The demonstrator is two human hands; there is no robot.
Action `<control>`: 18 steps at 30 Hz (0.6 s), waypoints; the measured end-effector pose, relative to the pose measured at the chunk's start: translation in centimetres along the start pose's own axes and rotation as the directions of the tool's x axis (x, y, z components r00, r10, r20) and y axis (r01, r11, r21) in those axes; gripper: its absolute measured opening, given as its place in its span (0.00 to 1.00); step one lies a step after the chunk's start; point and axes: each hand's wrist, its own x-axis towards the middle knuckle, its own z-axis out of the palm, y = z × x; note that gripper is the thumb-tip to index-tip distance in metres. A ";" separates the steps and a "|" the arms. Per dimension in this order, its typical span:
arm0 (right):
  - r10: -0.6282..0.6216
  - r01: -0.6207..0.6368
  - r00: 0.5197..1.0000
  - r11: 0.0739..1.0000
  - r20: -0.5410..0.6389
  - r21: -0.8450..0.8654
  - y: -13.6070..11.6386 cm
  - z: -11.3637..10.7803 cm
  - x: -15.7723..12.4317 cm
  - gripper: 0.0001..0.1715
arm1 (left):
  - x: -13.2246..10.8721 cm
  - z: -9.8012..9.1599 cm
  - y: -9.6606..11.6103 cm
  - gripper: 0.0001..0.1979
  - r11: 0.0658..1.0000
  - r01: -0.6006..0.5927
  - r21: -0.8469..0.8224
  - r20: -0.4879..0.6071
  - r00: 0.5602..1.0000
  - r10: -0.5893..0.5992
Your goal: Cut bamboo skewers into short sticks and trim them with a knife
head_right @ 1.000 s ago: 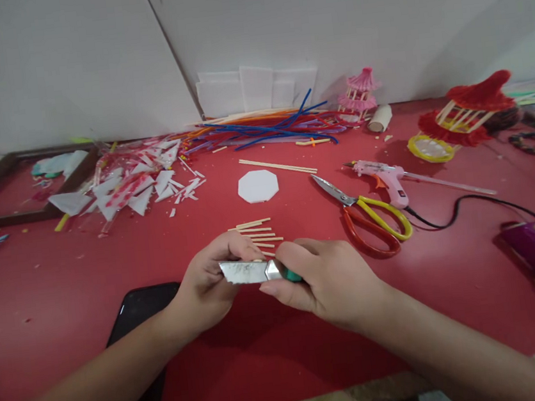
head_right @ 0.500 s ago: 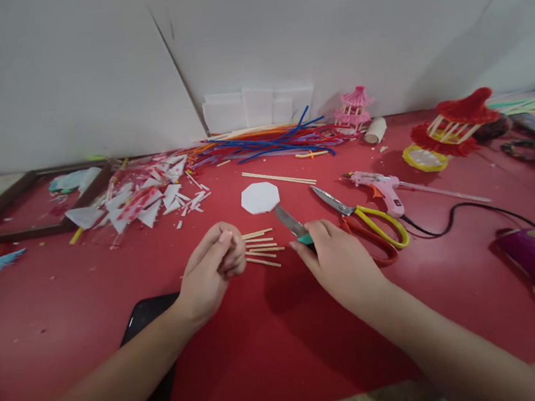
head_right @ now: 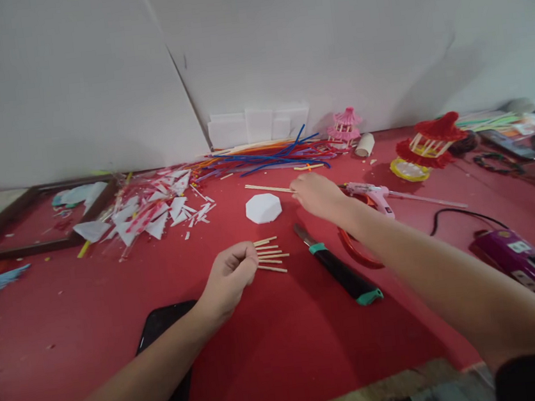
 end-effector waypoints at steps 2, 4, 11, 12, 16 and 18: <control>-0.035 0.036 0.998 0.999 0.044 -0.027 1.0 0.3 3.0 0.15 | -0.1 0.1 0.2 0.09 1.000 0.014 0.010 0.008 1.000 -0.014; -0.080 0.085 0.992 0.995 0.101 -0.047 1.6 0.6 5.1 0.19 | -0.1 0.2 0.5 0.09 1.000 0.021 0.011 0.007 1.000 -0.021; -0.014 0.038 0.976 0.993 0.220 -0.108 3.8 1.0 7.6 0.20 | 0.1 0.4 0.4 0.14 0.999 0.041 -0.021 -0.051 0.998 -0.042; 0.014 0.013 0.973 0.993 0.231 -0.115 4.4 0.9 7.7 0.20 | 0.1 0.4 0.3 0.16 0.998 0.049 -0.049 -0.057 0.997 -0.052; 0.098 -0.069 0.965 0.990 0.243 -0.125 7.0 0.3 7.4 0.21 | 0.3 0.4 -0.1 0.16 0.976 0.074 -0.204 -0.071 0.993 -0.090; 0.128 -0.105 0.969 0.987 0.210 -0.120 8.0 0.1 7.0 0.20 | 0.4 0.3 -0.3 0.13 0.962 0.075 -0.264 -0.086 0.991 -0.101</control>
